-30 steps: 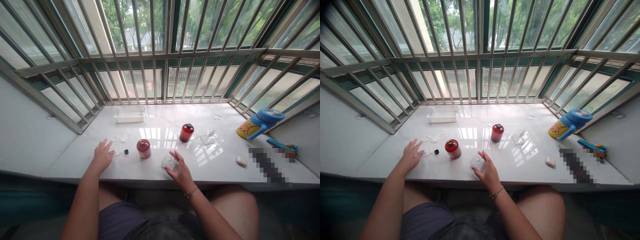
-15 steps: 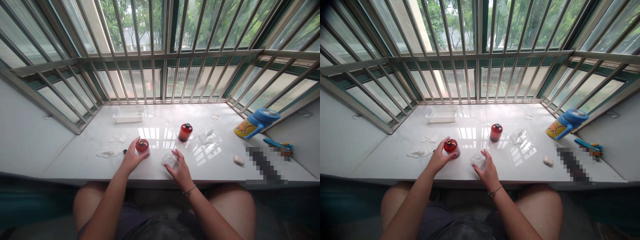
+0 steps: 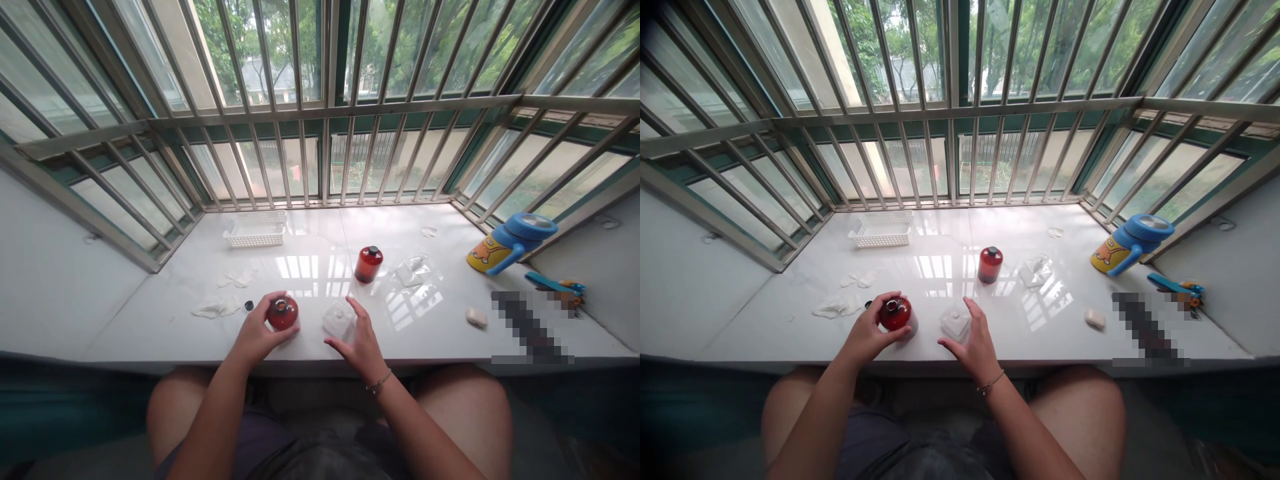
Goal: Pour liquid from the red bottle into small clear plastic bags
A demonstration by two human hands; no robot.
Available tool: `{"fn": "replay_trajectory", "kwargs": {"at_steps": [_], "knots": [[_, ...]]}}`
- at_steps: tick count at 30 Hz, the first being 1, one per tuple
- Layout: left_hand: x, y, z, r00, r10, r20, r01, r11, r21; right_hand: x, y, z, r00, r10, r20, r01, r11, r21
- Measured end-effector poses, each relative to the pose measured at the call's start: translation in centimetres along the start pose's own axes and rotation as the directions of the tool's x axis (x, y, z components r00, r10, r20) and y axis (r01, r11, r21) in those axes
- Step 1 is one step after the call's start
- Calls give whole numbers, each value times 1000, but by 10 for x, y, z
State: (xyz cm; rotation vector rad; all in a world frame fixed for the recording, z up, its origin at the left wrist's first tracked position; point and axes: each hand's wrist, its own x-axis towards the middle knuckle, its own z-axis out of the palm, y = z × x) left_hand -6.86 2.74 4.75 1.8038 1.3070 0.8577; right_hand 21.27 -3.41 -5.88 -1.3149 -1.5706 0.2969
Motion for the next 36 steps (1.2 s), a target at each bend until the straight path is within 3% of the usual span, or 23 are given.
{"fn": "replay_trajectory", "kwargs": {"at_steps": [5,8,10,12,18,22,26,30,36], "knots": [[-25,34,-17,939,178,295,-165,984,-66,-16,-32,-23,991,-134,-22,134,991,28],[-34,55,-17,881,277,384,-230,959,-163,-25,-65,-37,975,-156,157,123,972,199],[-38,68,-10,851,314,420,-249,947,-204,-27,-85,-42,945,-148,292,64,958,280],[-39,79,2,837,336,432,-260,939,-226,-29,-100,-45,935,-107,339,0,954,299],[-40,95,33,832,389,395,-297,914,-276,-38,-112,-43,973,77,218,-141,944,297],[-31,84,38,824,363,435,-254,923,-289,-43,-103,-46,983,154,101,-175,953,248],[-11,59,47,890,263,374,-212,962,-172,-44,-90,-56,951,308,9,-303,931,203],[10,36,71,928,178,326,-197,980,24,-37,-76,-71,893,440,-90,-420,890,179],[30,12,111,933,111,341,-137,989,55,-30,-55,-83,859,493,-140,-483,870,99]]}}
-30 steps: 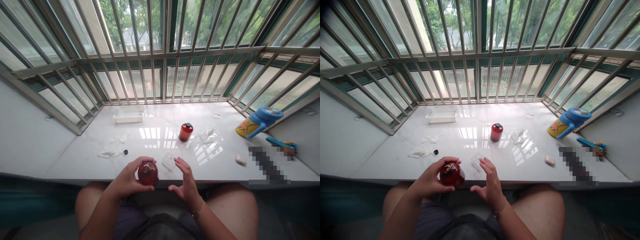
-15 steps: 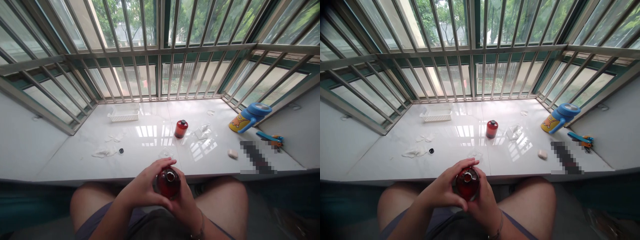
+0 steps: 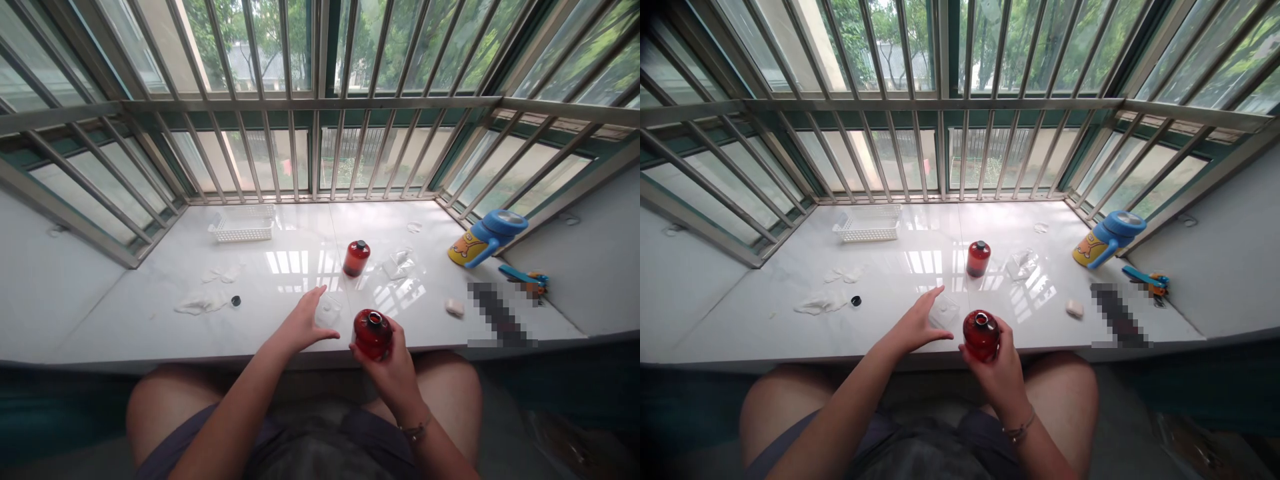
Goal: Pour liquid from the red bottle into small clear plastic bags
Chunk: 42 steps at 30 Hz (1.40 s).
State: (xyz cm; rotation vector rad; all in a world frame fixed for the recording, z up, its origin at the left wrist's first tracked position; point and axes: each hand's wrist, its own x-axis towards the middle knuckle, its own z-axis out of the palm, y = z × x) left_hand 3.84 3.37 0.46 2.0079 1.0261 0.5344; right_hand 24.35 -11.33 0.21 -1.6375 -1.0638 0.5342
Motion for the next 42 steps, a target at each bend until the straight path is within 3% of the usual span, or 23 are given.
{"fn": "replay_trajectory", "kwargs": {"at_steps": [6,13,22,26,32,38,42], "knots": [[3,-2,14,992,-93,-85,91,995,-29,6,22,-2,998,-17,58,20,999,-40],[-18,-9,-11,1000,-4,-13,4,1000,-2,6,26,0,997,-24,78,29,998,-63],[-19,-15,-1,983,-126,-132,123,992,-30,10,34,1,989,-68,134,80,993,-90],[-26,-7,-16,994,-86,-71,81,995,-61,17,35,-3,977,-128,169,153,977,-149],[-45,2,-38,1000,1,-31,-3,997,-79,29,38,-8,924,-299,240,349,914,-205],[-56,14,-35,1000,1,-31,-4,995,-98,41,23,-7,835,-454,309,537,794,-284],[-57,16,-28,999,-32,-36,27,990,-140,45,15,-8,787,-494,371,614,691,-381]]}}
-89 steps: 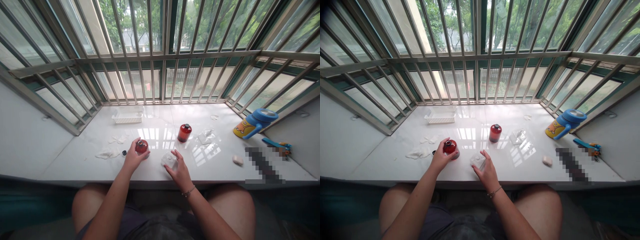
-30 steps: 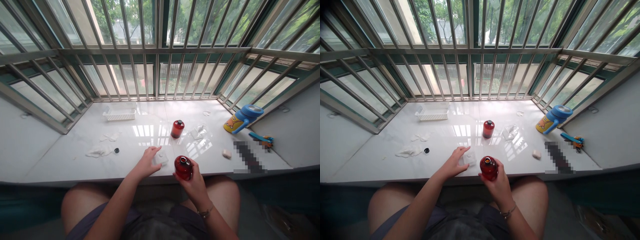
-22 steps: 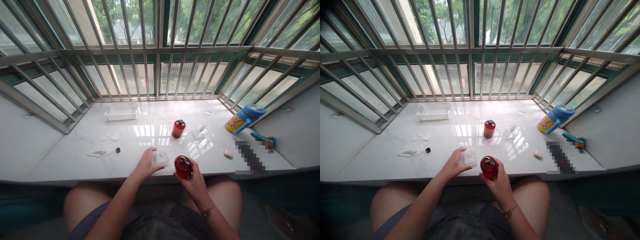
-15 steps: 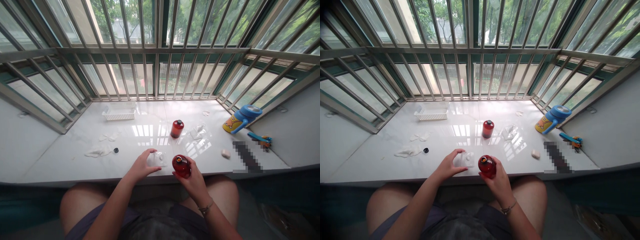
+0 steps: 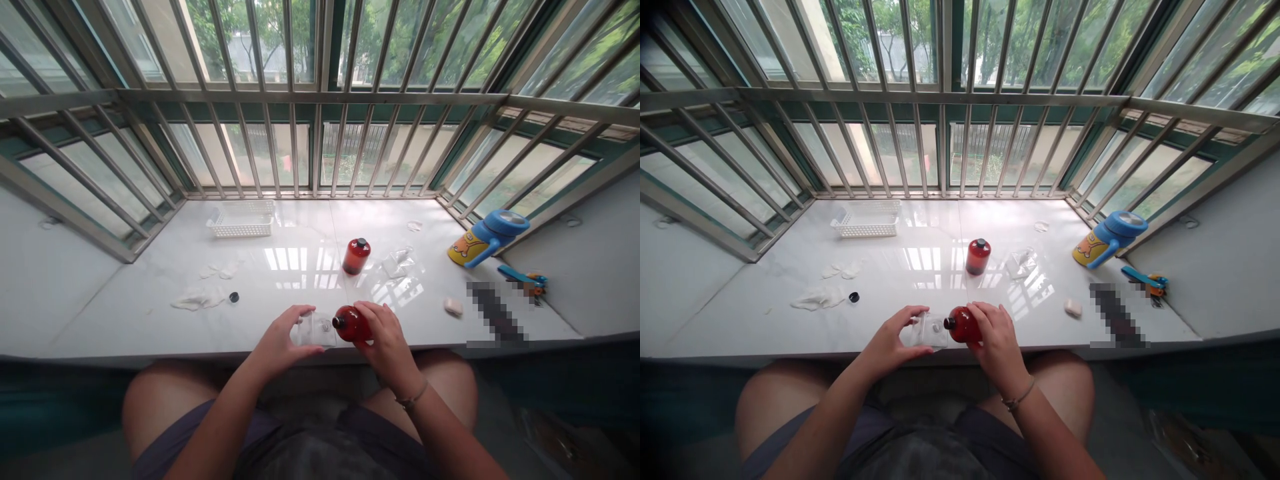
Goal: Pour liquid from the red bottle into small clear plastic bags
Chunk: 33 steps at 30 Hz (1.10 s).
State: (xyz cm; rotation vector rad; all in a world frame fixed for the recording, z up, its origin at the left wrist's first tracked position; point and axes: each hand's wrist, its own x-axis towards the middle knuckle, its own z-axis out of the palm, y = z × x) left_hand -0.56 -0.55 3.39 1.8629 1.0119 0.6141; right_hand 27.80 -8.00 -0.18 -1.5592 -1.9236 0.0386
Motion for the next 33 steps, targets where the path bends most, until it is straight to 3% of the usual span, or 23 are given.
{"fn": "replay_trajectory", "kwargs": {"at_steps": [8,18,33], "knots": [[-1,-1,5,1000,-31,-7,31,999,-14,7,-2,-9,996,-68,49,72,994,-81],[-1,-10,11,993,-108,43,115,973,-203,18,-3,-20,989,-135,63,143,981,-130],[-1,-17,16,988,-109,111,144,911,-387,31,-8,-35,979,-194,62,201,967,-154]]}}
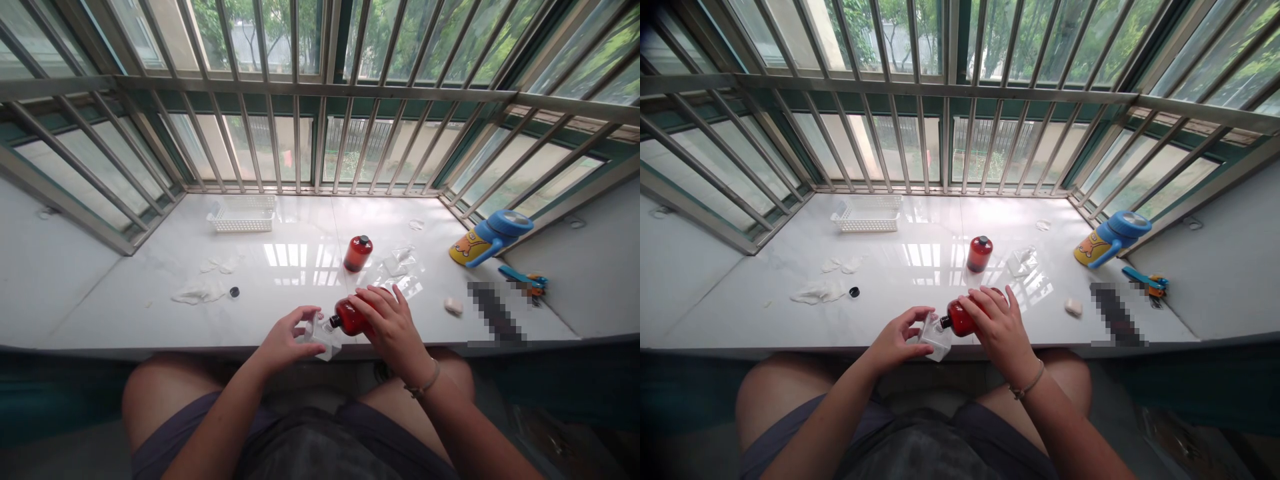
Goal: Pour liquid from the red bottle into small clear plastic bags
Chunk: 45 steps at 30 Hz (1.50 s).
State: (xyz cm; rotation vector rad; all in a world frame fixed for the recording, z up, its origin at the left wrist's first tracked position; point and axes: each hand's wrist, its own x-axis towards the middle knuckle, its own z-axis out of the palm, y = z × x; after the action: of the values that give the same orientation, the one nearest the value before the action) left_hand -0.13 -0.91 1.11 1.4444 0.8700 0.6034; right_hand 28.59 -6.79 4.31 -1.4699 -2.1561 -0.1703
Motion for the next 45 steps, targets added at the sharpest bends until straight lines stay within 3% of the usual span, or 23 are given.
{"fn": "replay_trajectory", "kwargs": {"at_steps": [15,25,45], "knots": [[1,-8,1,999,5,35,-1,995,-102,6,-2,-8,1000,-24,14,24,999,-25],[-1,-8,-3,991,18,130,5,985,-174,8,-2,-13,998,-54,24,55,998,-40],[0,-20,-4,979,44,199,14,960,-279,10,-1,-18,990,-136,-33,134,989,-60]]}}
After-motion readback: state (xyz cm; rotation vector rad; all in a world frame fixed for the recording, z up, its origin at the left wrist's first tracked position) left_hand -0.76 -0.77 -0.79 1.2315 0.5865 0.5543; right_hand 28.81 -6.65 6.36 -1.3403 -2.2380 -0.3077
